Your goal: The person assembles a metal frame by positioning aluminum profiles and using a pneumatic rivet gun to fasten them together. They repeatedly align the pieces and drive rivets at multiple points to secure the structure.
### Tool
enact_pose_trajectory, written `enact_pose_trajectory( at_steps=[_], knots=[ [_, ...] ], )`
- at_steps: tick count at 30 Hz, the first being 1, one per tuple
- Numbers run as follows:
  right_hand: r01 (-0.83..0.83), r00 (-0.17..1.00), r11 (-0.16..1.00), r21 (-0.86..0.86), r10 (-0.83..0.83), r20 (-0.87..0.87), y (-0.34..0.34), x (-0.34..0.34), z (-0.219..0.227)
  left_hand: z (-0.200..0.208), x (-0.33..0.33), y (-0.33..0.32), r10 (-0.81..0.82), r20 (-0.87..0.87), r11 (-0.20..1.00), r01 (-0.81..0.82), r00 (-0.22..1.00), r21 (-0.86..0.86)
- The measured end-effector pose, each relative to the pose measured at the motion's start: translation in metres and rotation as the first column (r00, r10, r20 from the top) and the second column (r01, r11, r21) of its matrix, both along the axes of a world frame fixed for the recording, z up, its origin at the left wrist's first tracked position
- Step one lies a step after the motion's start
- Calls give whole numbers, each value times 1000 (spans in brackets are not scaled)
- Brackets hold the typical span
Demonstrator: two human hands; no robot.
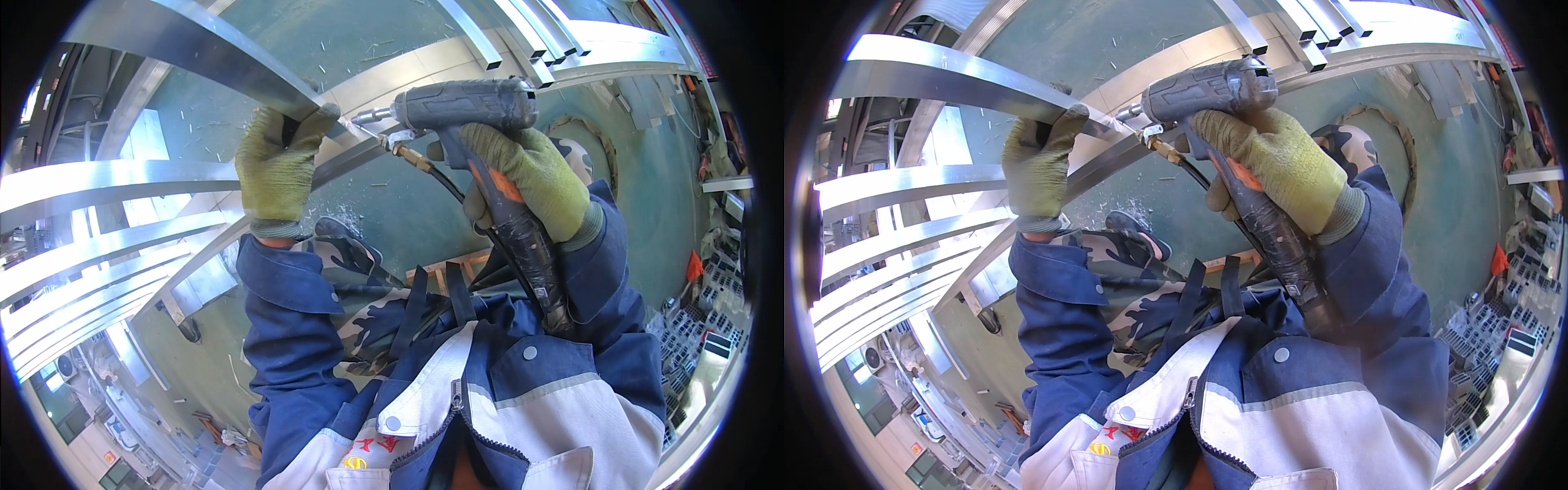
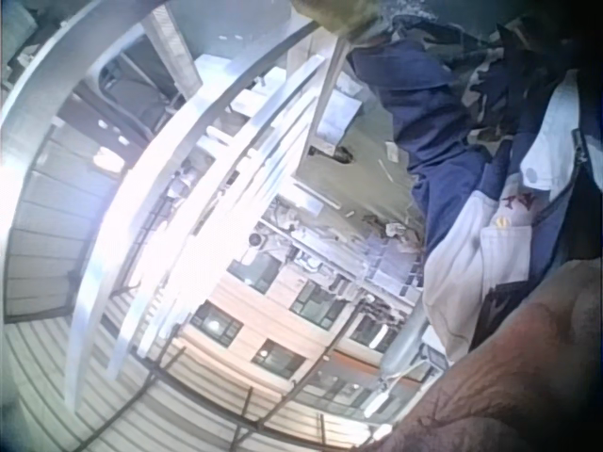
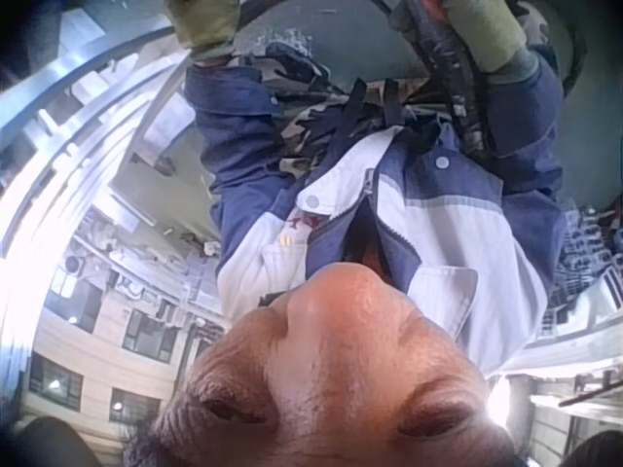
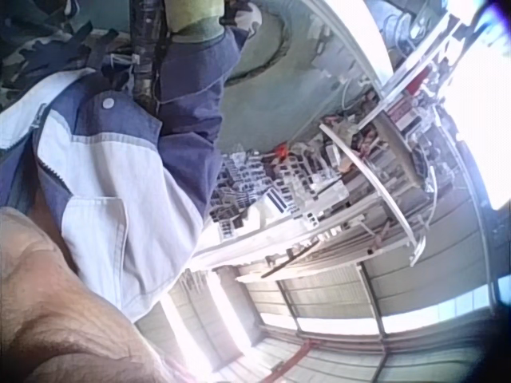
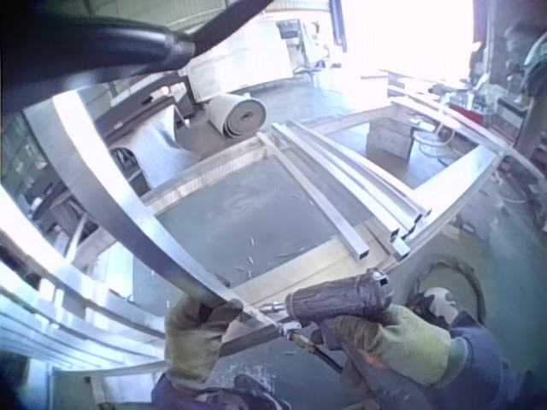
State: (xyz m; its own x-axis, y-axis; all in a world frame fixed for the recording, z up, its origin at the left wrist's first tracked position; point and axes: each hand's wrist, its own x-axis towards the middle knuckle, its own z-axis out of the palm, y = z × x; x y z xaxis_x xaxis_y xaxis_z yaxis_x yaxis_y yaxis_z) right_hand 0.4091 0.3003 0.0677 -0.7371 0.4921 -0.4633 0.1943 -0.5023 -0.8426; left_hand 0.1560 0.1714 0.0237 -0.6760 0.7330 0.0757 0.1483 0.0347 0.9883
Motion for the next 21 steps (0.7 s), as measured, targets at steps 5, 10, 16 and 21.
enact_pose_trajectory(
  at_steps=[5,10,16,21],
  knots=[
    [-18,998,999,51,15,57,-1,0,8,-2,-3,-1,-31,-42,999,31,999,6],
    [15,999,995,101,-19,36,-4,-2,-1,-4,-3,0,-27,-80,1000,27,996,-5],
    [-30,998,998,64,27,50,-6,-5,8,-6,-4,-1,1,-128,1000,-4,992,-26],
    [-72,997,996,52,71,12,-4,-3,4,-8,-5,-1,6,-149,1000,-10,989,-25]
  ],
)
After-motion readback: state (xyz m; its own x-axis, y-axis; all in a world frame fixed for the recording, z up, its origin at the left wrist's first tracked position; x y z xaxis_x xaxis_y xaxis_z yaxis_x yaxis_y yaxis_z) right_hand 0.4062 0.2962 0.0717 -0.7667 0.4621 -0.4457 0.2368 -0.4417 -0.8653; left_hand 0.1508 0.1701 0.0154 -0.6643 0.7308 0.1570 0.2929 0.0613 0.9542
